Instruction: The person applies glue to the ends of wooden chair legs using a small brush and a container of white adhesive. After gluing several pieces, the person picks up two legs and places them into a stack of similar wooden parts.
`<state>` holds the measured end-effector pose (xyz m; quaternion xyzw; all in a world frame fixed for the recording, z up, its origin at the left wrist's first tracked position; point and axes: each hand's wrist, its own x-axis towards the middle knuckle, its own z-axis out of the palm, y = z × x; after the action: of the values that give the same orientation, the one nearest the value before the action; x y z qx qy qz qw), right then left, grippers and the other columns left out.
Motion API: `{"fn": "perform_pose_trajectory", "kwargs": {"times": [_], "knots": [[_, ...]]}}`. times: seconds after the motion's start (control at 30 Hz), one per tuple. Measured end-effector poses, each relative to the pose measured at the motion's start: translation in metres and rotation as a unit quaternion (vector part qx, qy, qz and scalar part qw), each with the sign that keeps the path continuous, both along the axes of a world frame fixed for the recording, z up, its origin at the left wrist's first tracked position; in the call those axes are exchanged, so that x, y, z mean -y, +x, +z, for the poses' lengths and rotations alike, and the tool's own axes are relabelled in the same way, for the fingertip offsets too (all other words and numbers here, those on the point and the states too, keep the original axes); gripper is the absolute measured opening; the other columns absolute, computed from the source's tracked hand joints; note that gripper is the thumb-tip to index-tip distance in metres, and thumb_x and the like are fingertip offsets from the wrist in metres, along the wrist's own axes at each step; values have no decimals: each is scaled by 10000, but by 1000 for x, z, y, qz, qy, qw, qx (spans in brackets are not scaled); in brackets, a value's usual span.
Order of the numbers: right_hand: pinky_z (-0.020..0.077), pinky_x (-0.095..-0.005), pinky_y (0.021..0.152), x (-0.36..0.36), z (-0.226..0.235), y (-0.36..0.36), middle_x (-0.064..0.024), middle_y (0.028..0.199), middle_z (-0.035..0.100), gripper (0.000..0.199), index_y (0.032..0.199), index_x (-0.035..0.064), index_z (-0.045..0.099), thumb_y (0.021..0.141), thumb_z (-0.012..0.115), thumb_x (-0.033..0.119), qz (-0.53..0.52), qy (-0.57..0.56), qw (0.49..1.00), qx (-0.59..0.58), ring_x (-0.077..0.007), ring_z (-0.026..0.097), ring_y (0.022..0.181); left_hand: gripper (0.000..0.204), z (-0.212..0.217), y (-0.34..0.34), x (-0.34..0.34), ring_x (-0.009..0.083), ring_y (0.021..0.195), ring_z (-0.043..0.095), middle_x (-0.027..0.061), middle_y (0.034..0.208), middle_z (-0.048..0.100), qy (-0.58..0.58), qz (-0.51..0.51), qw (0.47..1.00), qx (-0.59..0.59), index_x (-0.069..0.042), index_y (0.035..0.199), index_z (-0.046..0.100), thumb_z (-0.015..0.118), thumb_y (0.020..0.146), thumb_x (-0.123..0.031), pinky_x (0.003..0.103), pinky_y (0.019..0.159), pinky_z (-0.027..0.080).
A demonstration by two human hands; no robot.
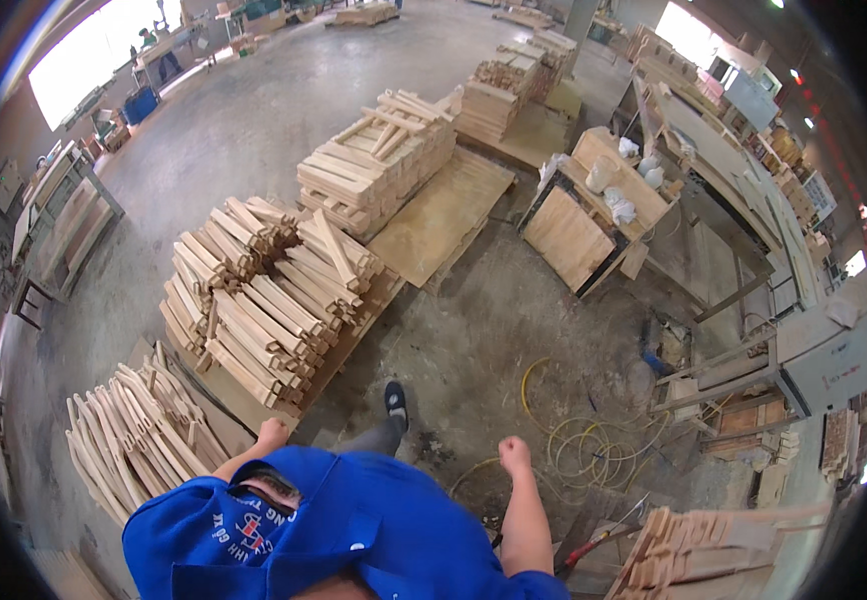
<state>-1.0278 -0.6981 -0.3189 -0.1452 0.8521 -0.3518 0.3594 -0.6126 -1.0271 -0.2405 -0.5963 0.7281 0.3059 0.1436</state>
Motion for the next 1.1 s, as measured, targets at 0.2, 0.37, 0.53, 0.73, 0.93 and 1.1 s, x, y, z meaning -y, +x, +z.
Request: {"fn": "perform_pose_trajectory", "kwargs": {"times": [0.2,0.37,0.53,0.73,0.93,1.1], "knots": [[444,-278,478,75,6,-81,-45,689,615,103,857,45,607,867,562,138,-38,-14,995,89,-125,564,529,392,-16,-149,106,357,985,622,230,1014,648,48,-25,993,102,23,992,663,543,790,-291,418,866,498],[463,-327,517,68,-3,-122,-79,673,618,132,850,33,632,811,571,143,-72,75,990,97,-177,579,541,371,-28,-322,229,392,1049,559,251,1062,614,-10,-116,993,-4,31,962,638,485,805,-268,463,928,434],[467,-374,536,71,-27,-183,-101,662,612,137,835,24,641,790,580,139,41,232,969,73,-223,592,574,328,-18,-511,303,338,1113,529,184,1151,573,-28,-134,988,-70,-89,1026,641,549,785,-292,476,929,405],[469,-376,536,137,-33,-408,-96,649,609,140,801,24,633,779,590,156,76,181,978,68,-217,592,581,226,-39,-610,310,324,1053,549,201,1061,594,-50,-58,984,-162,-63,891,673,567,748,-203,433,908,427],[406,-280,400,278,6,-658,-39,634,583,65,823,61,595,849,544,92,-60,30,997,24,-140,520,450,284,-46,-607,288,348,1108,508,189,1145,558,-35,-10,999,9,-27,952,665,597,757,-221,469,947,401],[380,-259,380,407,3,-745,-33,656,586,80,853,72,582,875,531,129,12,-28,999,13,-124,519,452,332,-27,-622,304,370,970,589,184,921,658,-31,45,976,211,-61,974,658,473,894,-325,496,907,428]]}}
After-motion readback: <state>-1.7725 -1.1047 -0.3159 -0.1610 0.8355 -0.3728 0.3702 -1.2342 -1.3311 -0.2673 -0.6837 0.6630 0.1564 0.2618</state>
